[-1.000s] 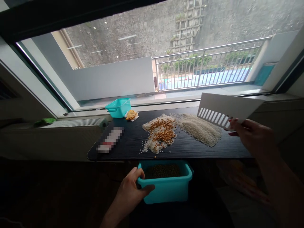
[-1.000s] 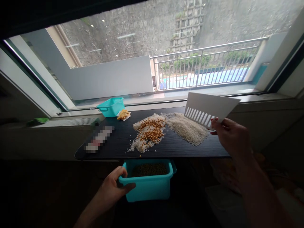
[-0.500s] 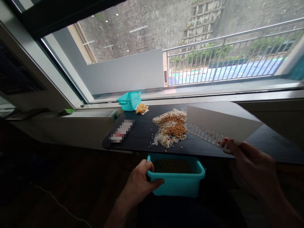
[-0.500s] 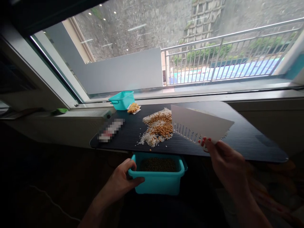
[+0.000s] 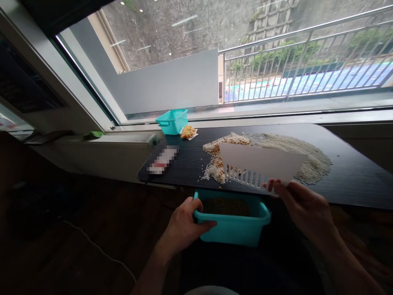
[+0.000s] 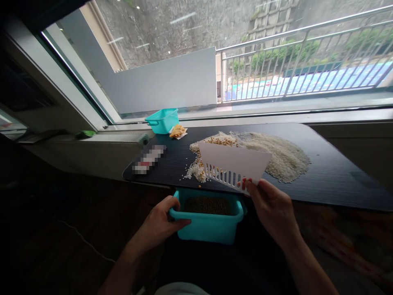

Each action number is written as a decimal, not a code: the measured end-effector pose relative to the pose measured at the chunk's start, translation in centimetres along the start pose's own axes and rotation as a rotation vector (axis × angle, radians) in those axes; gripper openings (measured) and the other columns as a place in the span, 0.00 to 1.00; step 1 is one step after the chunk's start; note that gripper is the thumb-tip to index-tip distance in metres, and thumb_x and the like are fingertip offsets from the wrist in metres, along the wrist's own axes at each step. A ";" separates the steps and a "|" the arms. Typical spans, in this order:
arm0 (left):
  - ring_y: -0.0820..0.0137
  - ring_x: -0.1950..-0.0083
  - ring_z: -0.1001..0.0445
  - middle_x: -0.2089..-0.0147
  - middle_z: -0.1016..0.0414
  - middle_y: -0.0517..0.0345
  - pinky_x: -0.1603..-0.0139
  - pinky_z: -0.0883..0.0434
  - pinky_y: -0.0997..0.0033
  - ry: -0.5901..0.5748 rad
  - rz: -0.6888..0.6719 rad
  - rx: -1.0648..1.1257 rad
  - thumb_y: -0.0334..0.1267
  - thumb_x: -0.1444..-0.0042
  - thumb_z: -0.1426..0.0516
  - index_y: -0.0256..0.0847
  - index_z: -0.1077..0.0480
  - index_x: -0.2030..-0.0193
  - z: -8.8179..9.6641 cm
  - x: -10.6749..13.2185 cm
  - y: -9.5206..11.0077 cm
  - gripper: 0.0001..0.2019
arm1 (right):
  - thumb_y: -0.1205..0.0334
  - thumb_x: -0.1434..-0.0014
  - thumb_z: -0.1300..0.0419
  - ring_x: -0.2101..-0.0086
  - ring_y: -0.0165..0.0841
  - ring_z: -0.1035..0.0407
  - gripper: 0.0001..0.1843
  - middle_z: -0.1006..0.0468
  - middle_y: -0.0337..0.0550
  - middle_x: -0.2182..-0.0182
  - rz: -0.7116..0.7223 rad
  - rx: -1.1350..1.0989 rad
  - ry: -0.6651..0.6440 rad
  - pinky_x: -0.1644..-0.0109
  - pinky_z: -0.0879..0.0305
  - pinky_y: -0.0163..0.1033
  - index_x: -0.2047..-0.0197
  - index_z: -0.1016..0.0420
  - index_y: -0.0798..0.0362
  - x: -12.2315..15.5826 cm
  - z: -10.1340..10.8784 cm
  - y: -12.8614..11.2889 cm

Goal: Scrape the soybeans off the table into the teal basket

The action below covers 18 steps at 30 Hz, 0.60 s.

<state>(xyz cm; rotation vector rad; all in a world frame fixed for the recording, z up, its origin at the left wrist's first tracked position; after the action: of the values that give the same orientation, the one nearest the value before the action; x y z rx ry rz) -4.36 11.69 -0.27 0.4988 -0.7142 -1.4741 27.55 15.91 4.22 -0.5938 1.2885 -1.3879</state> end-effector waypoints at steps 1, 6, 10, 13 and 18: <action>0.69 0.65 0.36 0.65 0.39 0.67 0.62 0.41 0.68 0.006 -0.002 0.000 0.44 0.47 0.31 0.44 0.34 0.67 0.0 0.0 -0.1 0.15 | 0.28 0.49 0.30 0.67 0.43 0.14 0.25 0.11 0.39 0.71 0.002 -0.013 0.002 0.62 0.17 0.43 0.71 0.13 0.42 0.1 -0.1 0.1; 0.70 0.65 0.36 0.66 0.40 0.67 0.63 0.42 0.68 0.021 0.001 -0.008 0.44 0.48 0.30 0.44 0.35 0.67 0.2 0.0 -0.2 0.16 | 0.28 0.49 0.29 0.68 0.43 0.14 0.25 0.11 0.40 0.73 0.024 -0.052 -0.033 0.65 0.16 0.41 0.71 0.12 0.42 0.6 -0.9 -0.2; 0.70 0.65 0.37 0.66 0.40 0.67 0.64 0.42 0.68 0.023 -0.008 -0.008 0.44 0.48 0.31 0.44 0.35 0.67 0.2 0.0 -0.3 0.16 | 0.27 0.48 0.29 0.69 0.43 0.14 0.26 0.10 0.41 0.72 0.038 -0.040 -0.151 0.65 0.16 0.41 0.73 0.13 0.42 1.0 -2.1 -1.4; 0.70 0.66 0.37 0.66 0.40 0.68 0.64 0.42 0.68 0.018 -0.003 -0.002 0.43 0.48 0.30 0.44 0.35 0.67 0.2 0.0 -0.4 0.16 | 0.27 0.47 0.30 0.68 0.43 0.14 0.27 0.10 0.41 0.71 0.037 -0.047 -0.160 0.64 0.16 0.41 0.71 0.12 0.43 0.7 -2.1 -1.2; 0.70 0.65 0.36 0.66 0.39 0.68 0.63 0.41 0.68 0.027 0.005 0.020 0.42 0.48 0.30 0.44 0.34 0.67 0.3 0.1 -0.2 0.16 | 0.29 0.45 0.31 0.65 0.43 0.14 0.26 0.10 0.41 0.69 0.037 -0.049 -0.038 0.60 0.16 0.42 0.68 0.12 0.44 -0.5 -0.8 0.8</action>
<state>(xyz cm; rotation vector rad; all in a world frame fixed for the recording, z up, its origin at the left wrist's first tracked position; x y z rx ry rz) -4.72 11.62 -0.22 0.5308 -0.7085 -1.4541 27.27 16.77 3.43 -0.6241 1.2998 -1.3122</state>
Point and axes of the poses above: each hand's wrist, its own x-axis away from the middle knuckle, its own z-axis out of the back of the hand, y = z × x, the point moved 10 cm from there along -x, towards the middle knuckle
